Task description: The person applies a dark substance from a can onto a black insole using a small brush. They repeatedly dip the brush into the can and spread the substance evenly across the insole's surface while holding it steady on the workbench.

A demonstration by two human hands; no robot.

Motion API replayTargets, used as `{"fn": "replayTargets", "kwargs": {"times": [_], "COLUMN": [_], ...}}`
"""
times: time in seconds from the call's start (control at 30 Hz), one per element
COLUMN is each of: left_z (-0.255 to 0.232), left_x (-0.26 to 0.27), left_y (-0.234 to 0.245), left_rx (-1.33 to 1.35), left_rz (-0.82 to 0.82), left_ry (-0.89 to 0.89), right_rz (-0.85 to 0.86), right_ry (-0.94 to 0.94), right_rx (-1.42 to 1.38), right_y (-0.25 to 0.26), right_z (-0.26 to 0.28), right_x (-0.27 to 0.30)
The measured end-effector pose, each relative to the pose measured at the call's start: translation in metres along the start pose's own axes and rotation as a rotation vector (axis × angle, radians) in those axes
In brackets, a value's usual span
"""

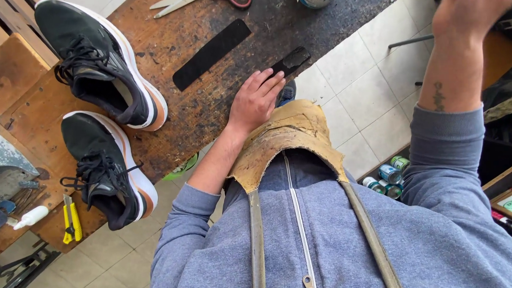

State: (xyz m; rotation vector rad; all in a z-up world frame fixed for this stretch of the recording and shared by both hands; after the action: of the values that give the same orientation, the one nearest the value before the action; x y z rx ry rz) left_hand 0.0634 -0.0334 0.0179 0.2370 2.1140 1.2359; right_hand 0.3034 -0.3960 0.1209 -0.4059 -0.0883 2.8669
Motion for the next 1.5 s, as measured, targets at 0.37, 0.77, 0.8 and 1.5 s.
{"fn": "replayTargets", "kwargs": {"times": [0.37,0.77,0.8,1.5], "left_z": [0.001,-0.001,-0.001,0.0], "left_x": [0.003,-0.004,-0.004,-0.003], "left_y": [-0.017,-0.001,0.0,0.01], "left_rx": [-0.053,-0.073,-0.089,-0.07], "left_rz": [0.171,0.135,0.127,0.014], "left_ry": [-0.006,0.0,-0.015,0.007], "right_rz": [0.2,0.493,0.507,0.536], "right_ry": [0.206,-0.092,-0.074,0.051], "right_rx": [0.001,0.191,0.199,0.439], "right_y": [-0.093,-0.132,-0.136,-0.159], "right_z": [0.092,-0.019,-0.022,-0.009], "right_x": [0.183,0.248,0.247,0.234]}}
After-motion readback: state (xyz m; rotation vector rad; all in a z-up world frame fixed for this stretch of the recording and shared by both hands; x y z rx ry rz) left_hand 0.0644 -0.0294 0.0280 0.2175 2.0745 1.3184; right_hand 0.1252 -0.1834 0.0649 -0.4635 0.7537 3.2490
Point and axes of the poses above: each hand's wrist, its own x-axis away from the middle knuckle, its own y-axis out of the back of the hand, z = x × y, the point moved 10 cm from there along -x, towards the middle knuckle, and after that the axes turned 7 degrees about -y, right-handed, at the moved point
